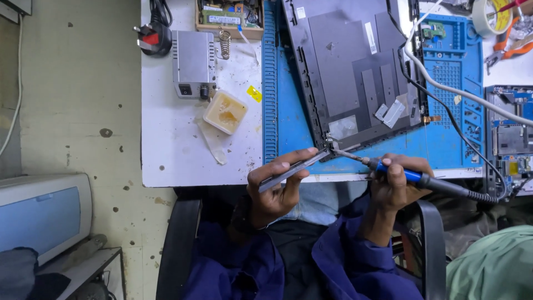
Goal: The person uses a soldering iron and tweezers to work on a small electronic component held in their left hand. They apply heat to the component and then place it on the table to continue soldering a larger electronic assembly.
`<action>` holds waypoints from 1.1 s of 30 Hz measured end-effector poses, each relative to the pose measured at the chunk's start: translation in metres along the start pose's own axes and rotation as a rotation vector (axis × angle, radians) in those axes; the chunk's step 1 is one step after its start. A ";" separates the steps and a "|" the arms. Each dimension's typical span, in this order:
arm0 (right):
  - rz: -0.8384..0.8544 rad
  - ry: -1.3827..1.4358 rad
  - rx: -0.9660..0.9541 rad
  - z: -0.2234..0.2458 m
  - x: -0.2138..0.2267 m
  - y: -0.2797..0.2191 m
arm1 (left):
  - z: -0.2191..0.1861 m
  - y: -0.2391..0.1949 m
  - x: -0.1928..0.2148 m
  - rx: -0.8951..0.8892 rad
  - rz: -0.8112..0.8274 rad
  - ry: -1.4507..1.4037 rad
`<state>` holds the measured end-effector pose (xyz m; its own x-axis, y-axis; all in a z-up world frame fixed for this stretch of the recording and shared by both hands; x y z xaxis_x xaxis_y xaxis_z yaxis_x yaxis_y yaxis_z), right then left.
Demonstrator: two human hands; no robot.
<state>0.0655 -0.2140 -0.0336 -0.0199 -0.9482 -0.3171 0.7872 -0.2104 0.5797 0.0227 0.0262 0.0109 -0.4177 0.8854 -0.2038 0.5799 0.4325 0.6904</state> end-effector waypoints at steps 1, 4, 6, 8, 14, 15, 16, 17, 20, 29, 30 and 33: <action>0.000 -0.002 0.004 -0.002 0.007 -0.003 | -0.001 0.001 0.001 -0.002 0.000 -0.004; 0.019 0.043 -0.019 -0.006 0.012 -0.002 | -0.001 0.004 0.002 -0.015 0.000 0.048; 0.084 0.050 0.006 0.000 0.001 0.002 | -0.001 0.001 0.003 -0.008 0.022 0.051; 0.105 0.074 0.012 -0.003 0.011 0.001 | -0.001 0.000 0.001 -0.010 0.016 0.039; 0.142 0.090 0.030 -0.003 0.014 0.000 | 0.000 0.001 0.001 -0.023 0.040 0.050; 0.149 0.112 0.030 -0.004 0.015 0.000 | 0.000 0.001 0.001 -0.023 0.048 0.062; 0.147 0.112 0.029 -0.005 0.015 0.001 | 0.000 0.002 0.001 -0.022 0.049 0.063; 0.166 0.115 0.031 -0.005 0.015 0.001 | 0.000 0.002 0.001 -0.027 0.058 0.076; 0.168 0.063 0.026 0.003 0.004 -0.002 | 0.001 -0.006 0.010 0.027 0.162 0.015; 0.170 0.002 0.016 0.005 0.001 -0.005 | 0.003 -0.008 0.014 0.082 0.263 -0.056; 0.167 -0.034 0.002 0.006 0.001 -0.006 | 0.003 -0.008 0.014 0.084 0.262 -0.060; 0.175 -0.034 0.008 0.005 0.002 -0.007 | 0.004 -0.010 0.014 0.092 0.269 -0.073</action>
<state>0.0573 -0.2161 -0.0344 0.0962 -0.9781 -0.1848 0.7756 -0.0427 0.6298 0.0137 0.0348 -0.0014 -0.1909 0.9788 -0.0739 0.7253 0.1914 0.6613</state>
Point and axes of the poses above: each hand's wrist, its own y-axis towards the middle knuckle, its own x-axis out of the back of the hand, z = x × y, the point moved 3 cm from there along y, towards the middle knuckle, and after that the axes turned 11 degrees about y, right-handed, at the moved point
